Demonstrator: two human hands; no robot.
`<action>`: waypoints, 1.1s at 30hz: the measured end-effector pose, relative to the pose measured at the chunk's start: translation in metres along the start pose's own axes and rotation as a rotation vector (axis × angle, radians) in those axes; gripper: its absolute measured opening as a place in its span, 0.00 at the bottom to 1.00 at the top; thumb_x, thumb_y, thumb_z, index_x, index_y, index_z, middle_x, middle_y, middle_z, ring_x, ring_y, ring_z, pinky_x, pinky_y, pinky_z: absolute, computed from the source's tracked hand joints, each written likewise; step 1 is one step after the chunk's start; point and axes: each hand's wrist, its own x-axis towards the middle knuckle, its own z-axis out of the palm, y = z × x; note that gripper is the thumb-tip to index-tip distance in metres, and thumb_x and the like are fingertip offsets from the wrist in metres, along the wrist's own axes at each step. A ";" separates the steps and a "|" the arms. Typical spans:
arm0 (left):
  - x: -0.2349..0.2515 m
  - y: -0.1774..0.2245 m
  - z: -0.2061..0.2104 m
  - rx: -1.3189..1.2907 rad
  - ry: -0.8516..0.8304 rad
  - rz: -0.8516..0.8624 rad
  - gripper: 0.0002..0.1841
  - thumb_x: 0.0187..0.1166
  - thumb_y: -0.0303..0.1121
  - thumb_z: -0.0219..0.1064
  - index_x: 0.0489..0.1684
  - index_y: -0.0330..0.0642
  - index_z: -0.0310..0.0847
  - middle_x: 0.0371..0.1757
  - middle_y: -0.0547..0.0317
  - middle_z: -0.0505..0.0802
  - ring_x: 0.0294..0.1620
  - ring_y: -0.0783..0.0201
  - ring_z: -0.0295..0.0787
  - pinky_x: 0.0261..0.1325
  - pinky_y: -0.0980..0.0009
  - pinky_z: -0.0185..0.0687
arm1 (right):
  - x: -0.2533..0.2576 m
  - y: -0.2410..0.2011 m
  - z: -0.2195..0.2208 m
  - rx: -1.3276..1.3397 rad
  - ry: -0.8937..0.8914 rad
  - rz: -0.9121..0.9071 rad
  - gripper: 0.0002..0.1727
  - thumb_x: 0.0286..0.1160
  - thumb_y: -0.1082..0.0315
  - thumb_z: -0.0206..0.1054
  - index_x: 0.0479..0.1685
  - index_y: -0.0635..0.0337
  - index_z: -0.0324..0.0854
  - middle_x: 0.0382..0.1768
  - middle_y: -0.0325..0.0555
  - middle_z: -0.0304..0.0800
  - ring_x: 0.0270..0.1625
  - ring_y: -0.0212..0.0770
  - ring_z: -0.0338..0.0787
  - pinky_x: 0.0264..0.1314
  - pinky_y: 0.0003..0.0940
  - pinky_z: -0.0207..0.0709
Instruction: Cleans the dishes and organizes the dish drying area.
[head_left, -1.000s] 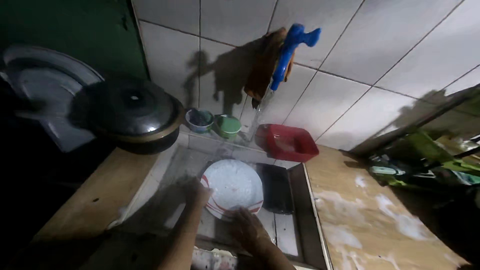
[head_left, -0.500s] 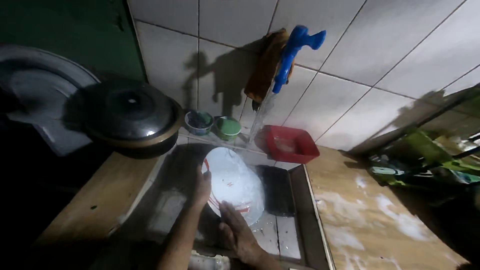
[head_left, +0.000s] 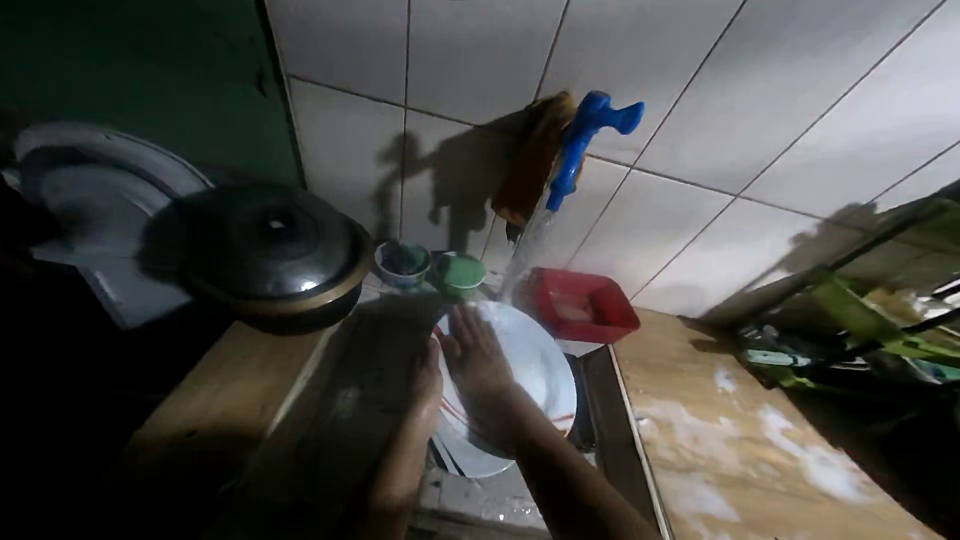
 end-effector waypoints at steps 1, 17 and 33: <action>0.006 -0.001 0.002 -0.062 0.025 -0.032 0.29 0.95 0.49 0.43 0.78 0.33 0.72 0.73 0.38 0.82 0.74 0.50 0.76 0.78 0.49 0.67 | -0.010 -0.013 -0.003 0.054 -0.022 -0.088 0.34 0.94 0.50 0.40 0.94 0.57 0.55 0.94 0.50 0.54 0.96 0.50 0.52 0.96 0.57 0.44; 0.005 -0.001 0.014 0.040 0.014 0.032 0.28 0.95 0.48 0.44 0.81 0.36 0.70 0.80 0.39 0.77 0.83 0.47 0.69 0.84 0.45 0.61 | -0.003 0.032 -0.015 -0.023 -0.023 0.097 0.37 0.93 0.47 0.41 0.93 0.63 0.54 0.93 0.58 0.55 0.95 0.58 0.52 0.95 0.60 0.42; -0.004 0.054 0.008 -0.129 -0.141 0.189 0.30 0.95 0.52 0.41 0.88 0.45 0.62 0.79 0.44 0.79 0.74 0.50 0.80 0.69 0.46 0.80 | -0.087 0.008 -0.067 0.402 0.137 0.061 0.24 0.84 0.72 0.59 0.78 0.69 0.75 0.69 0.58 0.88 0.71 0.52 0.89 0.76 0.51 0.79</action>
